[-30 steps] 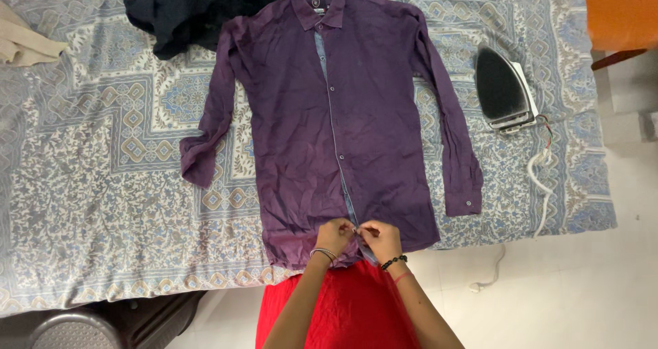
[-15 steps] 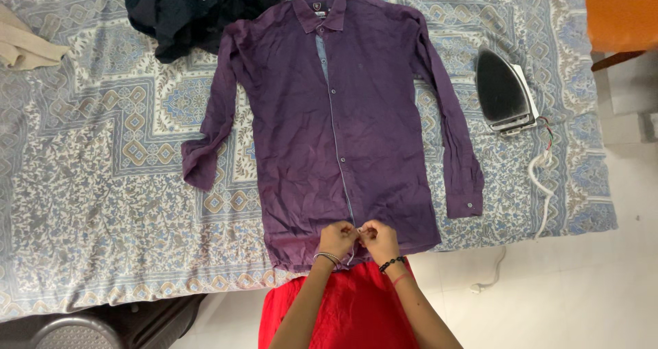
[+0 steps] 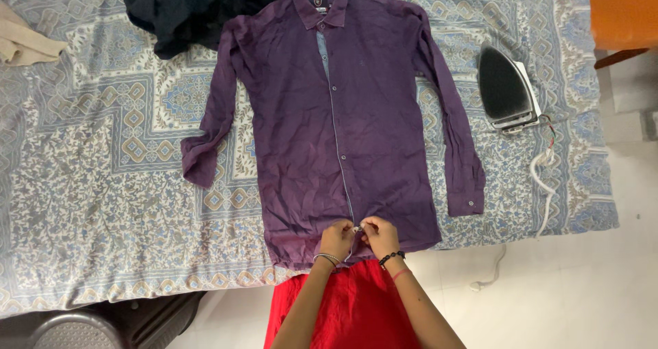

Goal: The person lays a purple long-sleeved shirt on a patterned bedsheet, buttons it, and smooths the fabric. They then use an electric iron to press the sleeves, collar, and body of the shirt, repeatedly adjusting the garment and re-ironing sections.

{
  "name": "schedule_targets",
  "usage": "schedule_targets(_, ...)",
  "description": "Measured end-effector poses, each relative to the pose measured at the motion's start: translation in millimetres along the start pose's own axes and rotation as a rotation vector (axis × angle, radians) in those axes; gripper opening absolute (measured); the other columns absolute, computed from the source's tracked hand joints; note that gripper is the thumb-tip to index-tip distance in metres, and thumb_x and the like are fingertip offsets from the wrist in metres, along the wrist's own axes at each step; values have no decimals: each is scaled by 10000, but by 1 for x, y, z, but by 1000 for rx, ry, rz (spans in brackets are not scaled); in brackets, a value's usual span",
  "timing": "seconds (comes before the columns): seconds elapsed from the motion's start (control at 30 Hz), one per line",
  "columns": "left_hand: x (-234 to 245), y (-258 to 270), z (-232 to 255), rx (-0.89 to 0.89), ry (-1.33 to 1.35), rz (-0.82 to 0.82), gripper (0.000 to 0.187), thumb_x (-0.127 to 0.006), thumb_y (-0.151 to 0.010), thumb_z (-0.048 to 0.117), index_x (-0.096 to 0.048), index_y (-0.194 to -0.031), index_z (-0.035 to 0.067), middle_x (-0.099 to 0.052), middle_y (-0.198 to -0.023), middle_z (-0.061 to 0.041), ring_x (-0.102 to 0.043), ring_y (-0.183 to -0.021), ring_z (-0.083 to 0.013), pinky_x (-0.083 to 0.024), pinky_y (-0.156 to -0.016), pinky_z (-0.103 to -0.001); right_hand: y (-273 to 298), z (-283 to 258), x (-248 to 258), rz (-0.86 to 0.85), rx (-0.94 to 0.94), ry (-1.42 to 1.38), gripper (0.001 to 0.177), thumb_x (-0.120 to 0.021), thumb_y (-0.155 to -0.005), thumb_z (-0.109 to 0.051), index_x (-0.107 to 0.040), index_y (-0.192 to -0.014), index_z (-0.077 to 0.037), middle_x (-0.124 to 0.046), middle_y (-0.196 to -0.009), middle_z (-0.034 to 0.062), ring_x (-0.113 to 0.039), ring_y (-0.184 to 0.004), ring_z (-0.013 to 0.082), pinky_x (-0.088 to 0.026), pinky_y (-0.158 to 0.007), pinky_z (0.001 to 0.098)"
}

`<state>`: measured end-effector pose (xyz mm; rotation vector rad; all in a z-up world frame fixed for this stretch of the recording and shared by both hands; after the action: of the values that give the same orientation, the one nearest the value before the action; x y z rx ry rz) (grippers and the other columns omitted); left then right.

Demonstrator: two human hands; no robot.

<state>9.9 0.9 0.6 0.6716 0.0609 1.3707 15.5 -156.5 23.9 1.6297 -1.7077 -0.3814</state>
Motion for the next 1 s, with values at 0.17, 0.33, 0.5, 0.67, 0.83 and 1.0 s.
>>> schedule_targets(0.17, 38, 22, -3, 71, -262, 171, 143, -766, -829, 206, -735, -945, 128, -691, -1009, -119, -675, -914, -323, -545, -809, -432, 5, 6, 18, 104, 309, 379, 146, -715, -873, -95, -753, -1014, -80, -752, -980, 120, -752, -846, 254, -574, -736, 342)
schedule_targets(0.33, 114, 54, -65, 548, -651, 597, 715, -878, -646, 348, -535, -1217, 90, -579, -1212, -174, -572, -1104, -420, -502, -841, -525, 10, 17, 71, 436, 221, 818, 365, -754, -793, -125, -676, -1148, -164, -660, -1144, 137, -649, -1076, 333, -513, -914, 442)
schedule_targets(0.5, 151, 68, -132, 531, -419, 286, 506, -707, -804, 277, -544, -1240, 78, -720, -1034, -251, -688, -1004, -462, -539, -897, -535, -7, 42, 128, 586, 159, 797, 731, -759, -728, -146, -480, -1404, -171, -625, -1317, 250, -616, -1153, 423, -491, -931, 512)
schedule_targets(0.67, 171, 97, -152, 693, -545, 181, 333, -600, -906, 286, -636, -1159, 72, -730, -1071, -290, -682, -1043, -474, -526, -950, -548, -2, 74, 143, 444, -156, 684, 533, -597, -974, -92, -458, -1481, -183, -704, -1233, 220, -672, -1143, 407, -514, -1003, 489)
schedule_targets(0.83, 163, 89, -107, 362, -634, 602, 417, -634, -772, 181, -593, -1169, 61, -640, -1111, -238, -615, -1065, -445, -502, -938, -532, 23, 63, 144, 622, 17, 739, 615, -711, -697, -29, -520, -1279, -86, -645, -1206, 200, -599, -1133, 400, -485, -950, 482)
schedule_targets(1.0, 114, 22, -35, -43, -312, 375, 237, -624, -843, 93, -683, -1073, 96, -673, -1003, -132, -647, -997, -345, -530, -862, -455, 1, 3, 74, 554, 534, 631, 270, -652, -814, -31, -631, -1076, -93, -625, -1030, 156, -611, -1008, 376, -500, -878, 471)
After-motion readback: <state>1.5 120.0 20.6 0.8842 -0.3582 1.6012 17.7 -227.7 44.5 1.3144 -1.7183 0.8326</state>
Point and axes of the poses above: each hand's wrist, its own y-axis away from the middle knuckle, its own x-axis out of the back of the hand, z = x × y, the point moved 1 cm from there along -y, towards the middle knuckle
